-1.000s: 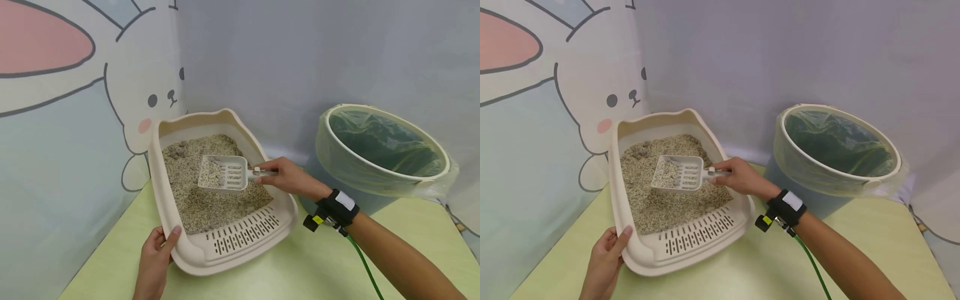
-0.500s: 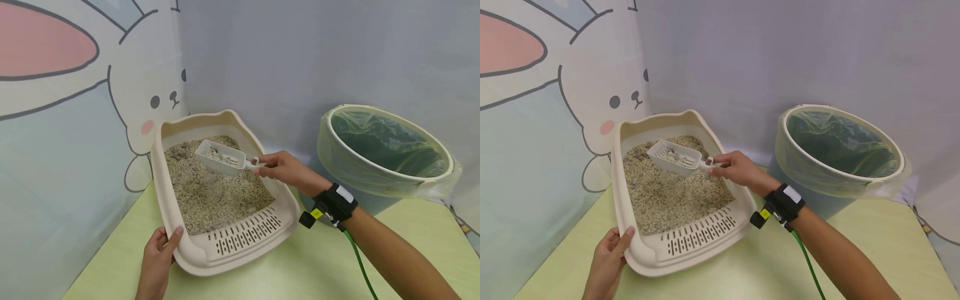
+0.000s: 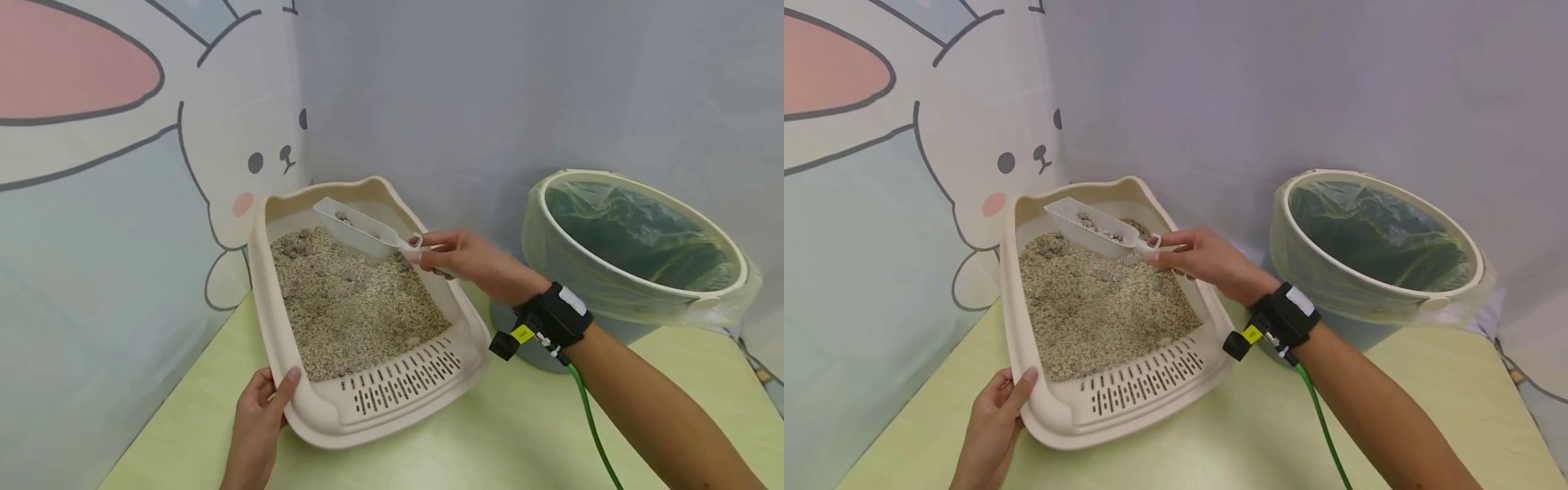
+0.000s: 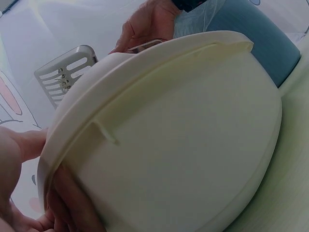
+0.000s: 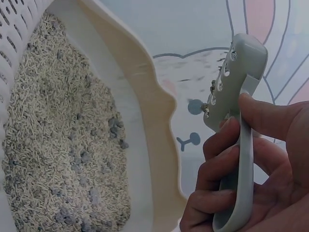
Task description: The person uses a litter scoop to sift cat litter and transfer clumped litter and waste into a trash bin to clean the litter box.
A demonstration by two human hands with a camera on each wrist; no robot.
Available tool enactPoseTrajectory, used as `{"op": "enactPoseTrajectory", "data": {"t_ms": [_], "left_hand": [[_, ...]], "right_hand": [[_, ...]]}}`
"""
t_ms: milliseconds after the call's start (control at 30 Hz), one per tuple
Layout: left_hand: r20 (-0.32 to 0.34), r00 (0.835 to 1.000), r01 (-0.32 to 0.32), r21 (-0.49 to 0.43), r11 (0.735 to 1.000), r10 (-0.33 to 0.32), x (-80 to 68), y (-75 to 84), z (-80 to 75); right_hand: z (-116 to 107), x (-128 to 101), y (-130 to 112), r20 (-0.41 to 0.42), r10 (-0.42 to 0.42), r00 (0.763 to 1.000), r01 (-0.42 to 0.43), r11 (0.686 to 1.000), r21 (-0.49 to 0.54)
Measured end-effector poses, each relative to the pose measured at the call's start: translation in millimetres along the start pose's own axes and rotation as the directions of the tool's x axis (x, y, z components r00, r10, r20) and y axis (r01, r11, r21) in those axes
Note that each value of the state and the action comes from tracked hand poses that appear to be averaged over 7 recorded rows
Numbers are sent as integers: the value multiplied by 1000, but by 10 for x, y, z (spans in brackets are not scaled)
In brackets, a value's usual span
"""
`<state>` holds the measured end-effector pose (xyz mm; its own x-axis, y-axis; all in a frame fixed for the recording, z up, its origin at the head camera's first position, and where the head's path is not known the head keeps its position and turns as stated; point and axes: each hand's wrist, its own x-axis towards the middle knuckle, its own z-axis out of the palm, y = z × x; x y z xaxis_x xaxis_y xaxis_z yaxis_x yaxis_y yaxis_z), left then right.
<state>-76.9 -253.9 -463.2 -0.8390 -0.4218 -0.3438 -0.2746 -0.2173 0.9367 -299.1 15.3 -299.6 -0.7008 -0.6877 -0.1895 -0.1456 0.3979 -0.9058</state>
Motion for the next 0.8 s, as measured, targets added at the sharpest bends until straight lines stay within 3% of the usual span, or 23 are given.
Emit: {"op": "enactPoseTrajectory", "data": {"t_ms": [167, 333, 633, 800], "left_hand": [[1, 1000, 0, -1, 1000, 0, 5, -9, 1], [1, 1000, 0, 4, 1000, 0, 3, -12, 0], [-1, 1000, 3, 4, 1000, -3, 13, -11, -2], [0, 1000, 4, 6, 1000, -4, 20, -15, -2]], "right_hand": [[-16, -50, -58, -71, -53, 996, 45, 993, -107], [29, -91, -16, -138, -130, 982, 89, 959, -269], [104, -166, 137, -127, -236, 963, 166, 897, -408], [140, -169, 221, -147, -254, 956, 154, 860, -486]]}}
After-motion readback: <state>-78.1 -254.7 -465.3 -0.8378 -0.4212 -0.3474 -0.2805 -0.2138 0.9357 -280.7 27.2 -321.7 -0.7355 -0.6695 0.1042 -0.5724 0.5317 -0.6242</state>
